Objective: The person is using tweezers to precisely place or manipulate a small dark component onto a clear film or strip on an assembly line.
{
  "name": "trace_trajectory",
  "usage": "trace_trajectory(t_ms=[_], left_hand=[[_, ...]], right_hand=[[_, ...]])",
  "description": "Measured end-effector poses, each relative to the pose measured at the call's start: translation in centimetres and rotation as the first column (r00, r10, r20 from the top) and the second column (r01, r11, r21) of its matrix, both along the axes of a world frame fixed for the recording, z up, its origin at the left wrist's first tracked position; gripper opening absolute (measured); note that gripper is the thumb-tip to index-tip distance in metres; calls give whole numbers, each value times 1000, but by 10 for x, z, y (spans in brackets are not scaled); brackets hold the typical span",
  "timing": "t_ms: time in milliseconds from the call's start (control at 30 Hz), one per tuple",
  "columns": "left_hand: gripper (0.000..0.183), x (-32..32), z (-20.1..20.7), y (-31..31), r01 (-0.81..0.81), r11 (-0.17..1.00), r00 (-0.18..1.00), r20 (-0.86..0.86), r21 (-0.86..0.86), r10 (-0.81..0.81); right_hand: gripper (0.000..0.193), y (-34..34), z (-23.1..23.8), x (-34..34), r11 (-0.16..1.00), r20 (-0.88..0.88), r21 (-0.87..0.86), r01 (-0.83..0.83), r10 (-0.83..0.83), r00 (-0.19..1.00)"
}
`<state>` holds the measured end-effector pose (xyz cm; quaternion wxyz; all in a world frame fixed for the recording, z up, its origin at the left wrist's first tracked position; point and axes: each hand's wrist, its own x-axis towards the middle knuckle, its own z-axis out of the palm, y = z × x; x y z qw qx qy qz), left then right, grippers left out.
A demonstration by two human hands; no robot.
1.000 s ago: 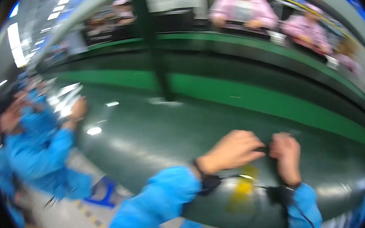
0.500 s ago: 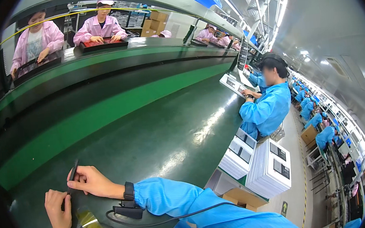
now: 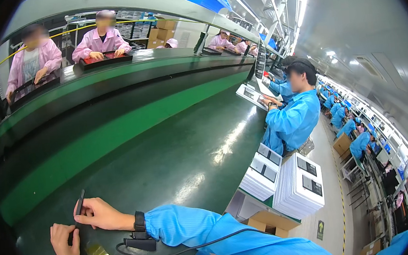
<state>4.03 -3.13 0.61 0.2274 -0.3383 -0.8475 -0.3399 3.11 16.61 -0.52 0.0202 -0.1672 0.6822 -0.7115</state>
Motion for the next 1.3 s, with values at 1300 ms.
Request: trace_trajectory(t_ms=[1300], left_hand=[[15, 4, 7, 1, 4, 992, 999, 37, 130, -8]], right_hand=[[49, 2, -9, -3, 979, 88, -205, 14, 4, 996]])
